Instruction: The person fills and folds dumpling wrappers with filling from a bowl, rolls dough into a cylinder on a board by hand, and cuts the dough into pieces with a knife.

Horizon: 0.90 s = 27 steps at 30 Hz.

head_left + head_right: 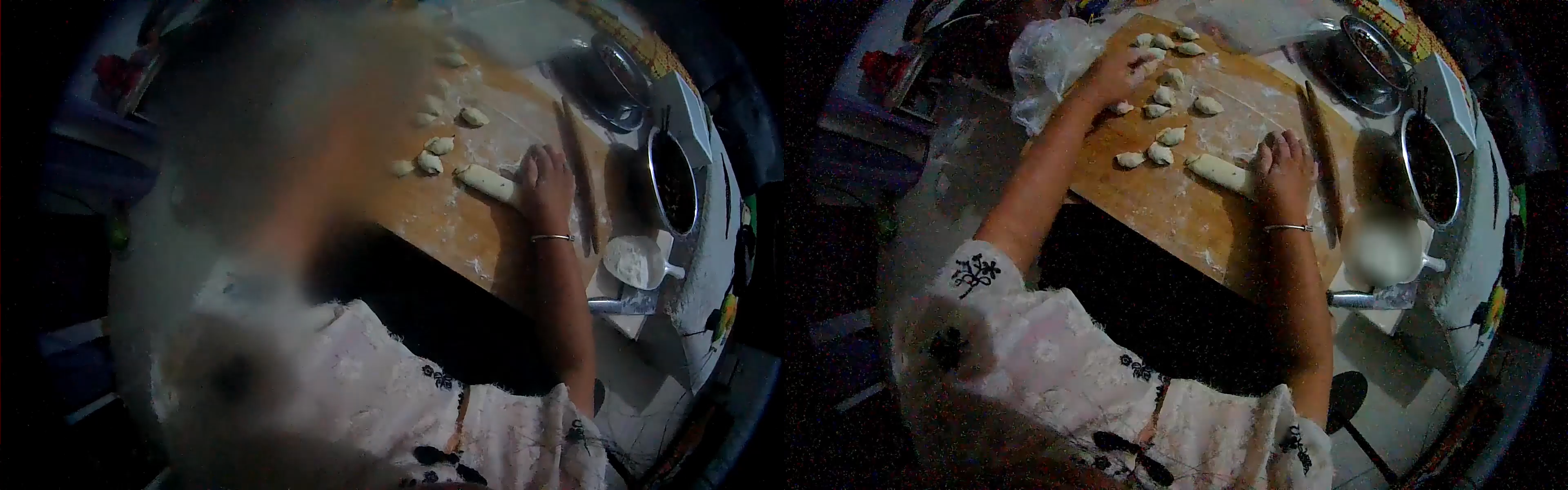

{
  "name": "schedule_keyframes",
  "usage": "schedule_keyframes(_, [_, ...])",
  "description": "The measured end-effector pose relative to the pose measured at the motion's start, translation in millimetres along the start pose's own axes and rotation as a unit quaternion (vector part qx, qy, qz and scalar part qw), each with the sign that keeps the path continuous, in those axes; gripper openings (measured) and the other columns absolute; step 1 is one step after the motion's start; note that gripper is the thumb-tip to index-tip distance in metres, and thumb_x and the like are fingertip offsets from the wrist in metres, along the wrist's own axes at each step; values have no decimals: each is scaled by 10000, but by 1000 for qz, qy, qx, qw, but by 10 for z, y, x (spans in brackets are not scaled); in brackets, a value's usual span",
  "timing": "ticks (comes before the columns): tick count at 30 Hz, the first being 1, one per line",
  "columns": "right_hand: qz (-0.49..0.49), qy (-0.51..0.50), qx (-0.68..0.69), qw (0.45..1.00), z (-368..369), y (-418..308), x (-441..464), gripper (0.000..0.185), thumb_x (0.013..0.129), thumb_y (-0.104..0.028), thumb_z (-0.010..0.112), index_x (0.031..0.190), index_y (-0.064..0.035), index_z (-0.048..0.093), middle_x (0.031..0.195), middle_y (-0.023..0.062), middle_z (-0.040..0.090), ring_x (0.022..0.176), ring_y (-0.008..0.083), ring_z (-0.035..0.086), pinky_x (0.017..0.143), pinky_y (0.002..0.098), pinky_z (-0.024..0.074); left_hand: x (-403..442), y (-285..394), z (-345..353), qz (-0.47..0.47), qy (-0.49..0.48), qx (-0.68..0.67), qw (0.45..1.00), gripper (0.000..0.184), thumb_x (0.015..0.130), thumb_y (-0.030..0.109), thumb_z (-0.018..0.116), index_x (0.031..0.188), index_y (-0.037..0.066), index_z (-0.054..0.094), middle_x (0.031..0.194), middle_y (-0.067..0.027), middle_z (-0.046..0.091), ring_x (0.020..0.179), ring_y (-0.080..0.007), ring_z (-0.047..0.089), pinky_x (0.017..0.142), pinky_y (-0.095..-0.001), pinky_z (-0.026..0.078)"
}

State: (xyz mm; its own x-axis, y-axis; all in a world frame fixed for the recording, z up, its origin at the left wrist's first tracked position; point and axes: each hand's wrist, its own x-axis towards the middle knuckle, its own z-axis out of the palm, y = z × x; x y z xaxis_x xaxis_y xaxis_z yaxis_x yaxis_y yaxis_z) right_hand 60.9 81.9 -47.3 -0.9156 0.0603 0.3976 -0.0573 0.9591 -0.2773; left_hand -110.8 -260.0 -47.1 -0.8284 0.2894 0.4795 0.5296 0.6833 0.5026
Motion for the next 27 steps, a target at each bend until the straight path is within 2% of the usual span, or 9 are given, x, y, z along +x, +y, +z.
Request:
schedule_keyframes(6, [3, -33, -12, 999, -77, -10, 36, 401, 932, -370, 469, 1256, -147, 547, 1369, 78, 472, 1312, 301, 357, 1075, 490, 236, 207, 341, -526, -117, -54, 106, 986, 383, 846, 222, 645, 1197, 83, 584, 1140, -148, 623, 998, -296, 619, 835, -403, 495])
schedule_keyframes(8, [9, -35, -17, 999, -73, -21, 42, 396, 934, -373, 468, 1255, -154, 548, 1371, 77, 469, 1310, 298, 357, 1075, 487, 237, 308, -437, -161, -76, 8, 172, 982, 390, 840, 212, 648, 1201, 81, 583, 1140, -156, 623, 1006, -311, 619, 841, -411, 502])
schedule_keyframes(10, [4, -36, -5, 999, -86, -9, 40, 392, 933, -375, 469, 1251, -160, 551, 1375, 76, 465, 1308, 298, 359, 1075, 482, 239, 347, -383, -220, -179, -90, 212, 957, 409, 839, 207, 644, 1223, 84, 571, 1159, -152, 614, 1033, -307, 610, 850, -418, 505])
schedule_keyframes(14, [0, -41, 1, 999, -136, -51, 43, 380, 933, -375, 470, 1242, -172, 558, 1375, 72, 464, 1300, 299, 367, 1075, 466, 248, 297, -11, -392, -198, -153, 212, 945, 440, 824, 253, 672, 1220, 88, 572, 1171, -135, 611, 1042, -291, 607, 841, -418, 507])
schedule_keyframes(17, [2, -28, -14, 1000, -62, 11, 49, 373, 928, -374, 475, 1229, -172, 564, 1359, 71, 476, 1298, 301, 370, 1069, 463, 263, 251, -13, -362, -71, -159, 21, 984, 432, 794, 305, 707, 1162, 97, 613, 1142, -129, 619, 1014, -275, 613, 814, -417, 513])
schedule_keyframes(20, [2, -26, -14, 1000, -68, -16, 55, 384, 918, -393, 484, 1221, -171, 567, 1346, 70, 488, 1285, 304, 385, 1060, 466, 280, -55, 417, -280, 19, -130, 83, 988, 369, 771, 331, 732, 1060, 112, 667, 1033, -116, 646, 959, -267, 623, 780, -415, 515])
schedule_keyframes(21, [3, -24, -14, 1000, -55, -9, 61, 384, 918, -393, 484, 1221, -171, 567, 1346, 70, 488, 1285, 304, 385, 1060, 466, 280, -120, 705, -393, 72, -177, 183, 964, 328, 766, 330, 732, 1004, 111, 676, 1000, -118, 644, 932, -276, 623, 770, -420, 511])
schedule_keyframes(24, [4, -13, -17, 1000, 29, 62, 60, 396, 912, -409, 486, 1217, -171, 570, 1345, 75, 489, 1262, 309, 411, 1054, 486, 286, -142, 741, -369, 90, -293, 132, 943, 277, 749, 340, 731, 873, 100, 672, 926, -122, 634, 865, -312, 608, 760, -430, 495])
schedule_keyframes(27, [-13, -4, -18, 1000, 158, 152, 74, 400, 907, -419, 488, 1208, -171, 575, 1336, 74, 497, 1243, 313, 429, 1040, 514, 291, -341, 676, -178, 109, -139, 136, 975, 252, 721, 287, 731, 850, 80, 669, 862, -106, 631, 868, -323, 591, 764, -434, 480])
